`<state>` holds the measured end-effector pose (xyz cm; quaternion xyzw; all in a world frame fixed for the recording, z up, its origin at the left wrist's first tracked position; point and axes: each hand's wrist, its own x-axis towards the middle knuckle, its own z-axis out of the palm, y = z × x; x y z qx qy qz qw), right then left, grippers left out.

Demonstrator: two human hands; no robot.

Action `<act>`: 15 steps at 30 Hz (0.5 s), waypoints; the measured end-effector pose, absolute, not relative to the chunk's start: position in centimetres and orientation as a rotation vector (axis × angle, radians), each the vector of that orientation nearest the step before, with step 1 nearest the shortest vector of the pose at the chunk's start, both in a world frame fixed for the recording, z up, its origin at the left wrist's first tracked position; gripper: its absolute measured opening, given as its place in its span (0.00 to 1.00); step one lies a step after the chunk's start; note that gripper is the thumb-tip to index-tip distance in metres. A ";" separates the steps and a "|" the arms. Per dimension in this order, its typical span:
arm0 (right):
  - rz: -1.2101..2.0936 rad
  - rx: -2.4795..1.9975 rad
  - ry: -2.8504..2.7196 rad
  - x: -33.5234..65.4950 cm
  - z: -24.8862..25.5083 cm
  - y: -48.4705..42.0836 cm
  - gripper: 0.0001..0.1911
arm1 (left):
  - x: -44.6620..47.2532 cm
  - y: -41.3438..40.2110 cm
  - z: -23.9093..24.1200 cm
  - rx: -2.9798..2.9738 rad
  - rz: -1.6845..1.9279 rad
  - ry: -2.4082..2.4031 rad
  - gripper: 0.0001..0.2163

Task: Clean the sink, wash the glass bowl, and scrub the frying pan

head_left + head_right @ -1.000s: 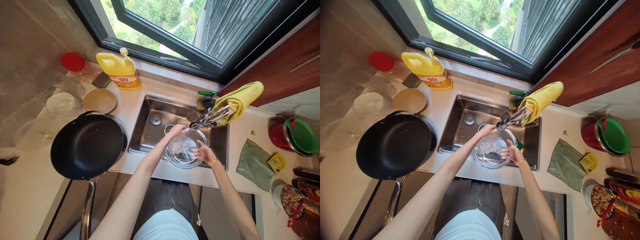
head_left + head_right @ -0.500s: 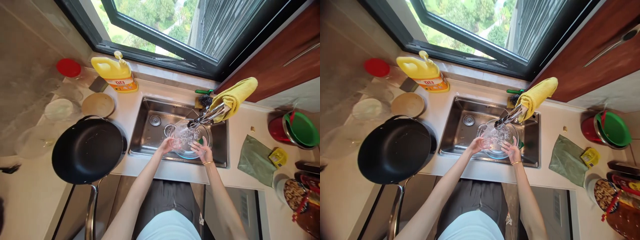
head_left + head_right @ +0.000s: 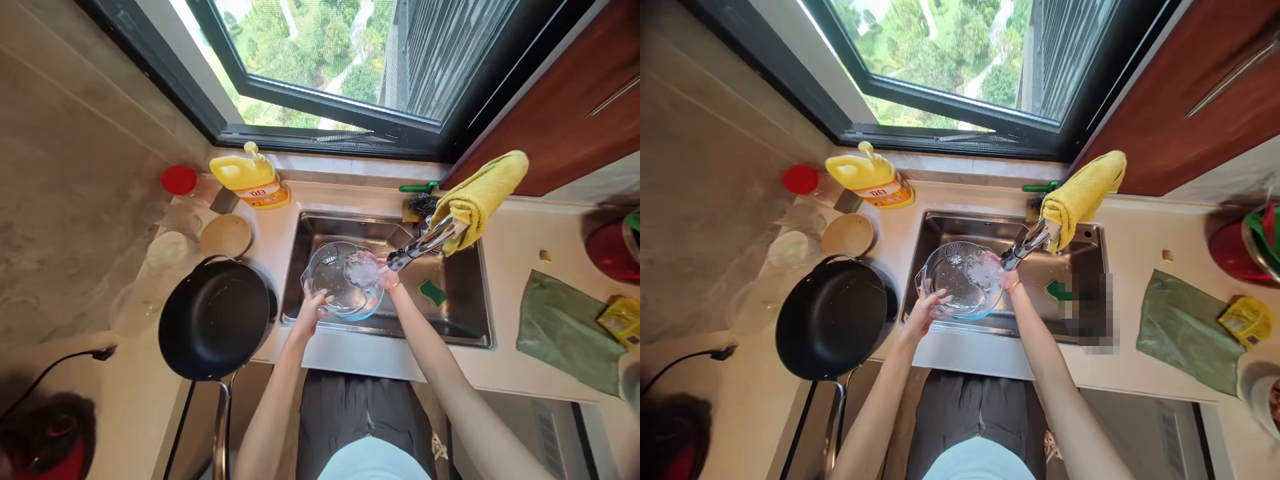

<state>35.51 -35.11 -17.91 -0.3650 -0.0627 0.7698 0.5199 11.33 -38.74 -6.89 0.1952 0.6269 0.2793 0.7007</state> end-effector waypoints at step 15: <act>2.019 -1.048 -0.177 34.9 -14.5 -35.2 0.17 | 5.6 -39.0 -11.4 0.088 0.542 0.917 0.33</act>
